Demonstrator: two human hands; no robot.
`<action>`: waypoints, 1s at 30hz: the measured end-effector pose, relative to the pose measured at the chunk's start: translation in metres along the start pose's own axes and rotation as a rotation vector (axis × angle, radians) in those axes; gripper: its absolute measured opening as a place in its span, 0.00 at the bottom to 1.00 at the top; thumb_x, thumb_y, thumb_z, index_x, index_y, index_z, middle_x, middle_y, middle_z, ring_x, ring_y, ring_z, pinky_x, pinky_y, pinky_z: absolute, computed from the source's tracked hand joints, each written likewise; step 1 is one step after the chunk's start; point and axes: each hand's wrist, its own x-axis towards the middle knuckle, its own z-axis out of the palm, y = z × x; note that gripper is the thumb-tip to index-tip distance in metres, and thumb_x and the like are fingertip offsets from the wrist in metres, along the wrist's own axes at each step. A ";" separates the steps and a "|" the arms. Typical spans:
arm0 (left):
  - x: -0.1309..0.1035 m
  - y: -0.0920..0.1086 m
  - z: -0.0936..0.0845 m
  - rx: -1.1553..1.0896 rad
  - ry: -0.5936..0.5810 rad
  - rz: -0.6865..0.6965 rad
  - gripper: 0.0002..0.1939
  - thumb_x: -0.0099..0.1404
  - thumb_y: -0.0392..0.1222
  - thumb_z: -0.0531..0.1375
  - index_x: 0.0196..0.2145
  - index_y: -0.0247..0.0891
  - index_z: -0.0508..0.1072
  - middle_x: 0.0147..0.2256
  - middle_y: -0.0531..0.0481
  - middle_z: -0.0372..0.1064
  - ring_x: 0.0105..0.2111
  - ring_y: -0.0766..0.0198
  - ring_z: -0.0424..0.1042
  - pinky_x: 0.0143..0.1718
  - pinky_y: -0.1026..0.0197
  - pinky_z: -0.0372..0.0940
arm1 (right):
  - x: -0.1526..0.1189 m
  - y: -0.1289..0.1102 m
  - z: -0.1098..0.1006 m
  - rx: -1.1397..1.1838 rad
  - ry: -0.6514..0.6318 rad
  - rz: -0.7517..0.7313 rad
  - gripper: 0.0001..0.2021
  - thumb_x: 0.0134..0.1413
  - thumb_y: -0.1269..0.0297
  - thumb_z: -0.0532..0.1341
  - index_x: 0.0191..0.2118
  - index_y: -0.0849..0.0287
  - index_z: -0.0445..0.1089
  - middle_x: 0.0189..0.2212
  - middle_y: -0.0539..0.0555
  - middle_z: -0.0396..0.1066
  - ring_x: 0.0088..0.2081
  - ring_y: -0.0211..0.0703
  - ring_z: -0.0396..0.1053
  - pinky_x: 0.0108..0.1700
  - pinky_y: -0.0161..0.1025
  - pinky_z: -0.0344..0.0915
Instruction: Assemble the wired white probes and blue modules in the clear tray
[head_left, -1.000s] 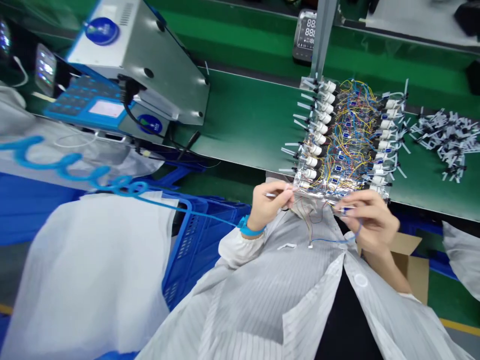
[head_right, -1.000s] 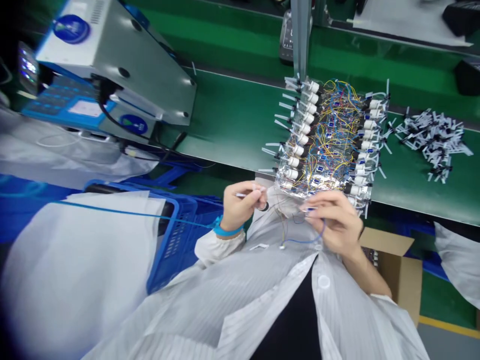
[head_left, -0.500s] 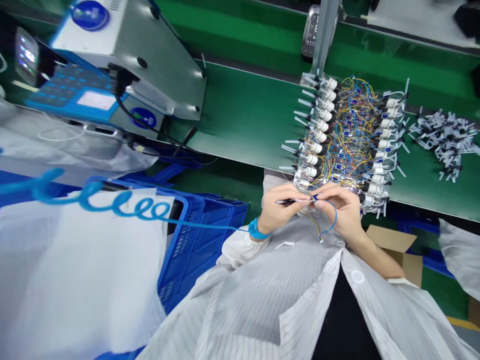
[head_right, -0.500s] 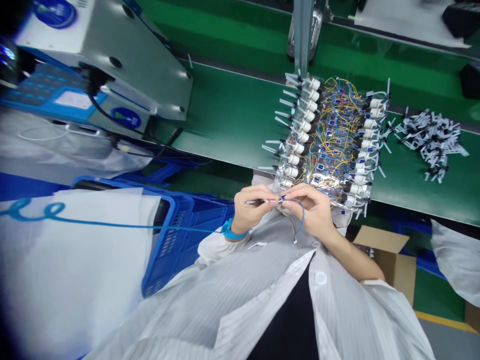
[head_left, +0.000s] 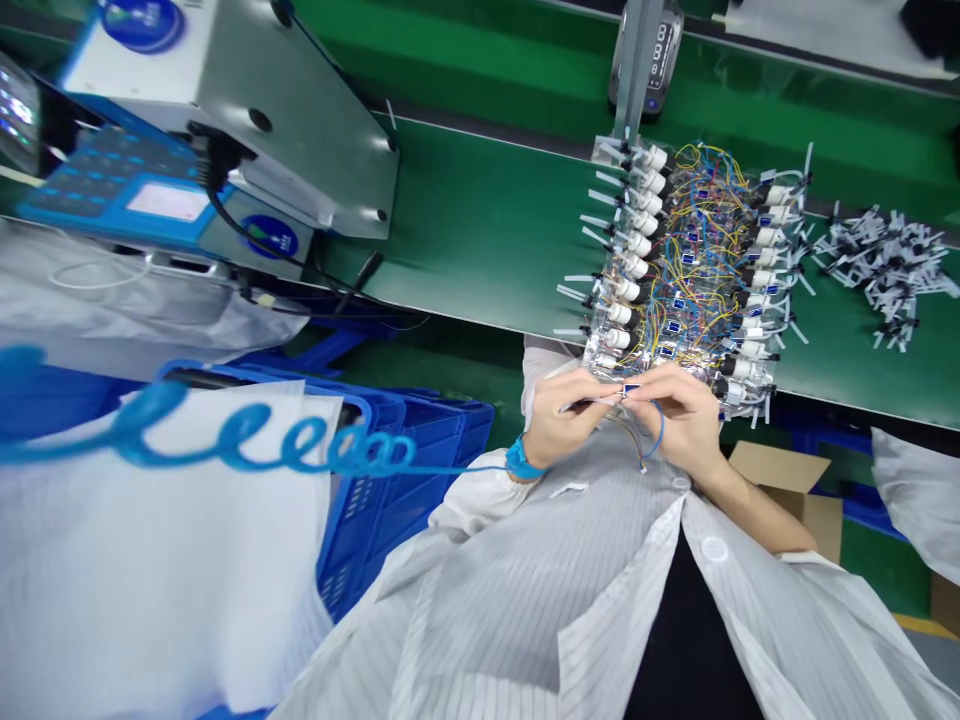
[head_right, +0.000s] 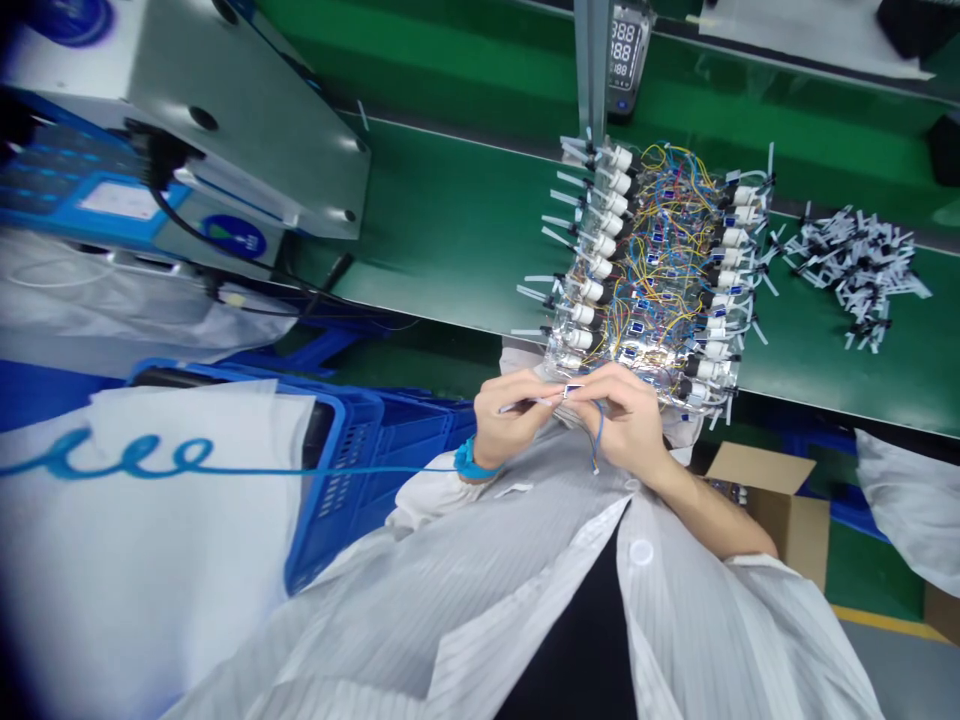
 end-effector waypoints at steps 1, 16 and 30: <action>-0.001 -0.001 0.001 -0.013 -0.007 -0.017 0.04 0.69 0.37 0.70 0.41 0.40 0.87 0.30 0.48 0.81 0.27 0.67 0.76 0.28 0.66 0.69 | -0.001 0.000 0.000 0.003 -0.001 -0.009 0.01 0.61 0.64 0.74 0.38 0.50 0.83 0.37 0.54 0.83 0.38 0.45 0.80 0.40 0.44 0.78; -0.006 -0.006 0.008 -0.093 -0.039 0.001 0.02 0.69 0.38 0.70 0.39 0.40 0.85 0.23 0.53 0.75 0.22 0.69 0.73 0.25 0.67 0.65 | -0.012 0.006 -0.005 0.118 0.023 0.000 0.04 0.58 0.65 0.76 0.38 0.49 0.83 0.37 0.53 0.83 0.38 0.43 0.80 0.39 0.41 0.78; -0.020 -0.010 -0.001 -0.110 -0.066 -0.085 0.02 0.67 0.35 0.72 0.37 0.39 0.84 0.23 0.54 0.77 0.22 0.68 0.75 0.27 0.66 0.68 | -0.023 0.021 0.004 0.130 -0.033 0.152 0.10 0.56 0.55 0.77 0.33 0.53 0.81 0.33 0.54 0.82 0.36 0.44 0.79 0.38 0.41 0.77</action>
